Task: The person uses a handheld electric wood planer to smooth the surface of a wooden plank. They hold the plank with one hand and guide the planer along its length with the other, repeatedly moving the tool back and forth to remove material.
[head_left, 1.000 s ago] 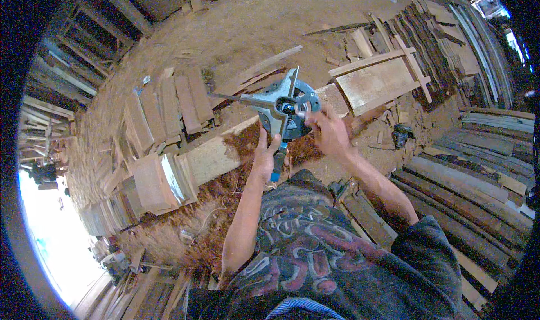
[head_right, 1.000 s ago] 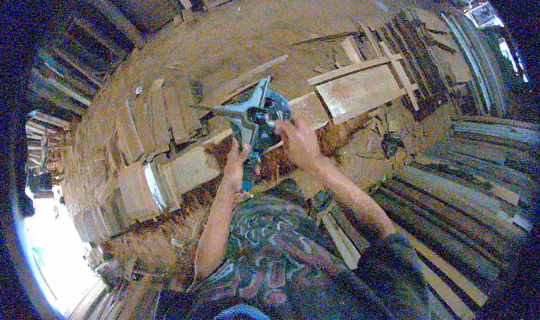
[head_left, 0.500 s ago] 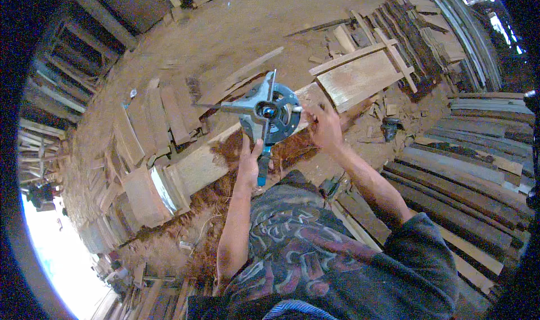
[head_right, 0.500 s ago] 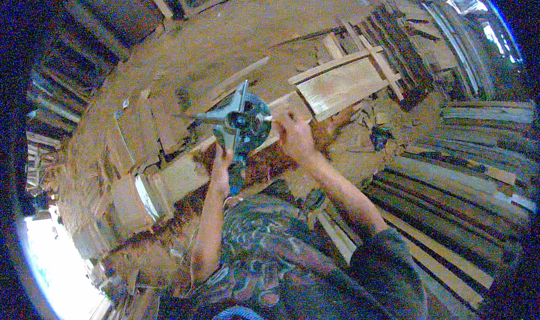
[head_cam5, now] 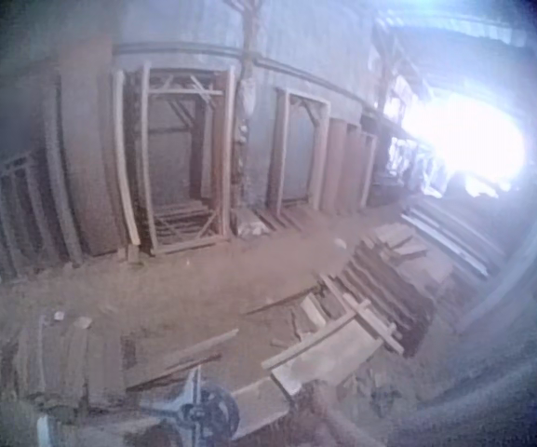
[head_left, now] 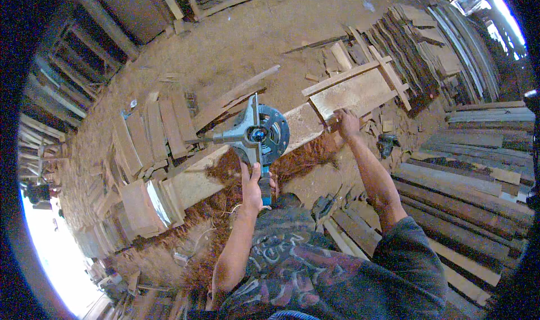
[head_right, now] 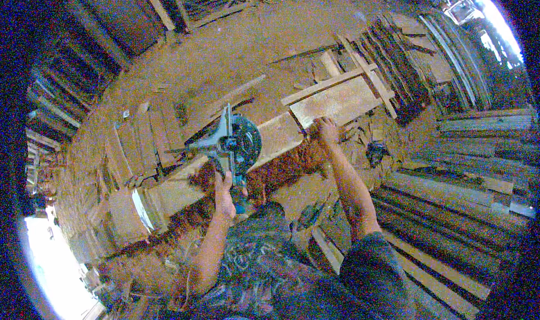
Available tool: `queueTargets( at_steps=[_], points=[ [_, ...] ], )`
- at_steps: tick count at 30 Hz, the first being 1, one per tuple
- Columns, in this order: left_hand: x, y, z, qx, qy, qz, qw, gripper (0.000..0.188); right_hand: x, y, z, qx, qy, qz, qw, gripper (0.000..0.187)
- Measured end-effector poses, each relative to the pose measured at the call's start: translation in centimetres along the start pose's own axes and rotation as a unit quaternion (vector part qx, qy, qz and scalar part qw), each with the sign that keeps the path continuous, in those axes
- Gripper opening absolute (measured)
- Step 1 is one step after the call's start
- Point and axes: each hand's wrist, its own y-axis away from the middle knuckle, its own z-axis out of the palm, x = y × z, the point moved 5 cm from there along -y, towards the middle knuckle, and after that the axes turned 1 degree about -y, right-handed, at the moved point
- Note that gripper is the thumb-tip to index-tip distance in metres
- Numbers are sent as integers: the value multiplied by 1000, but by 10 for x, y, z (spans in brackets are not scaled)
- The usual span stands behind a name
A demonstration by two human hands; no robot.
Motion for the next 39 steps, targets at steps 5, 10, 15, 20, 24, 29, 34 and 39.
queueTargets(
  at_steps=[5,10,15,20,24,29,34,39],
  points=[
    [-10,0,-4,29,-23,-42,998,63,20,7,6,55,-39,-7,998,29],
    [-1,12,1,4,-263,81,961,85,-31,75,32,35,-500,131,855,41],
    [18,35,-5,-61,-443,117,887,91,-155,169,27,-1,-494,107,863,42],
    [59,74,-35,-93,-351,69,929,76,-241,219,-9,-46,-472,120,872,40],
    [141,114,-111,127,-448,304,831,63,-284,227,-26,-50,-545,162,821,48],
    [210,147,-256,382,-599,299,637,107,-311,230,-13,47,-445,98,889,69],
    [210,144,-324,332,-588,214,706,130,-298,219,1,102,-266,76,955,79],
    [220,146,-337,359,-535,289,708,116,-284,216,17,40,-428,105,897,74]
  ],
)
